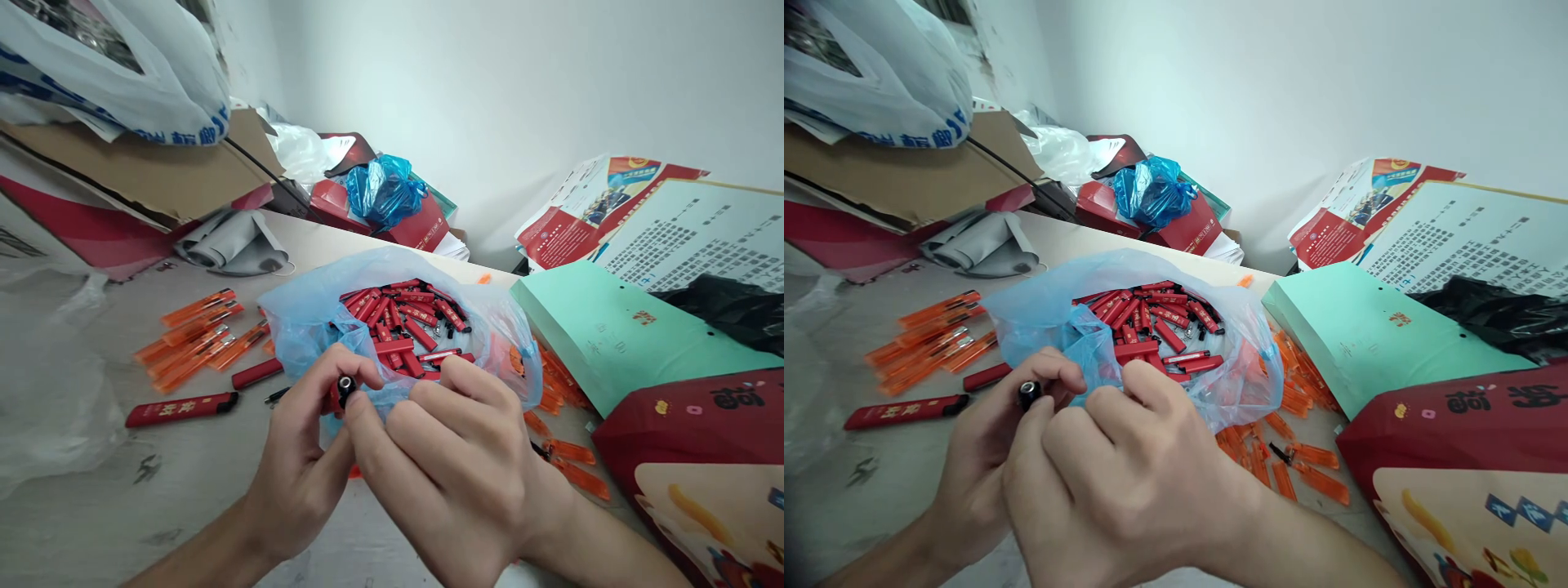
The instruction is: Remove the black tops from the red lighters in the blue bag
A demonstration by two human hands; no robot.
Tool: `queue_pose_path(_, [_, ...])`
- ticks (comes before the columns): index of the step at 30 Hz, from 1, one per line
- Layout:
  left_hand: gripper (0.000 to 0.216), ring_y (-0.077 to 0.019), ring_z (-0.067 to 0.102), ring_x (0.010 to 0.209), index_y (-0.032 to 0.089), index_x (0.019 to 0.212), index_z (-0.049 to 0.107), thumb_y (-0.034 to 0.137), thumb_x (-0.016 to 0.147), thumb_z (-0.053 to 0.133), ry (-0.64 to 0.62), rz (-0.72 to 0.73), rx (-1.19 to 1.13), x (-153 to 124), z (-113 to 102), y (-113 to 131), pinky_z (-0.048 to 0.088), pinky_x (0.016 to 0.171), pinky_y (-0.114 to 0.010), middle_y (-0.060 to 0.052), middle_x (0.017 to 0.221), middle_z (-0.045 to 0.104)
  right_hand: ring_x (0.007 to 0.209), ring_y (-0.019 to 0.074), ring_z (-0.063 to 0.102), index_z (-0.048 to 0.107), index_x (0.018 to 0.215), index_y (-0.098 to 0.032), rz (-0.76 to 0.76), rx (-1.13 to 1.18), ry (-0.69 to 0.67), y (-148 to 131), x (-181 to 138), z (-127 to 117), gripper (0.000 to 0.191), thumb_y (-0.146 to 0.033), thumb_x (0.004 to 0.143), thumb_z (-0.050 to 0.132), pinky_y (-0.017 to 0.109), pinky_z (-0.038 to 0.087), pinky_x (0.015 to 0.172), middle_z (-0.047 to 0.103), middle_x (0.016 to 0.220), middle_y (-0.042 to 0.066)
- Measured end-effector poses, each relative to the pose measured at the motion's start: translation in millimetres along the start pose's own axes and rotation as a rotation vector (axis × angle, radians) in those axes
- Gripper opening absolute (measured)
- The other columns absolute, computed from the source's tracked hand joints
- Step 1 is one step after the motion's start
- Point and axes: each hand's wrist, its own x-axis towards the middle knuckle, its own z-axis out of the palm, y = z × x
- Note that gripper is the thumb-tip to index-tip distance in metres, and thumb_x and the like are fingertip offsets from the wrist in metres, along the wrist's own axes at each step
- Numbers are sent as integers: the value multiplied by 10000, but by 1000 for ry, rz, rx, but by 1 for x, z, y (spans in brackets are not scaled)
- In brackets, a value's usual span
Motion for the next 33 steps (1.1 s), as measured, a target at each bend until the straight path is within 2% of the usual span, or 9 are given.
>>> queue_pose_path(3, [108, -182, 485, 766, 264, 1040, 580, 203, 997, 503, -10, 7, 5, 1, 0, 0, 413, 678, -333, 9, 896, 535, 567, 143, 298, 656, 750, -164, -4, 29, -31, 4, 1, -2, 201, -77, 855, 507, 373, 217, 569, 403, 634, -27])
queue_pose_path(6, [121, -182, 467, 736, 254, 1001, 574, 156, 960, 514, -35, 21, 25, 2, 2, 0, 395, 665, -344, 11, 864, 536, 576, 138, 246, 513, 630, -196, 33, 58, -50, 7, 3, -3, 300, -39, 886, 514, 367, 204, 584, 366, 631, -35])
queue_pose_path(11, [153, -171, 502, 732, 246, 983, 597, 123, 970, 508, -51, 60, 92, 5, 3, 1, 391, 662, -338, 18, 855, 568, 589, 131, 212, 504, 630, -186, 69, 86, -92, 11, 4, -7, 361, -41, 960, 508, 348, 215, 584, 329, 631, -48])
queue_pose_path(19, [164, -163, 496, 708, 229, 983, 607, 92, 939, 527, -95, 95, 172, 7, 2, 0, 379, 627, -325, 15, 850, 564, 578, 109, 227, 525, 633, -164, 52, 139, -158, 18, 3, -12, 348, -31, 955, 531, 320, 245, 589, 348, 615, -57])
queue_pose_path(24, [151, -164, 486, 725, 231, 937, 603, 102, 928, 525, -84, 10, 119, 9, 1, 0, 381, 648, -322, 26, 833, 564, 566, 107, 230, 526, 608, -168, 57, 90, -76, 20, 2, -7, 378, -39, 963, 526, 330, 224, 567, 346, 585, -60])
queue_pose_path(28, [151, -163, 423, 716, 241, 939, 602, 135, 955, 495, -80, -118, -39, 8, -1, 1, 366, 654, -321, 27, 828, 518, 553, 105, 235, 516, 582, -186, 75, 65, 44, 19, 2, -6, 408, -92, 966, 615, 333, 203, 556, 357, 570, -64])
queue_pose_path(33, [156, -181, 422, 779, 245, 919, 614, 171, 963, 483, -38, -201, -271, 5, -5, 3, 370, 686, -332, 2, 849, 464, 539, 97, 253, 567, 585, -182, 96, 61, 77, 17, 5, -12, 353, -69, 896, 692, 329, 212, 540, 399, 554, -70])
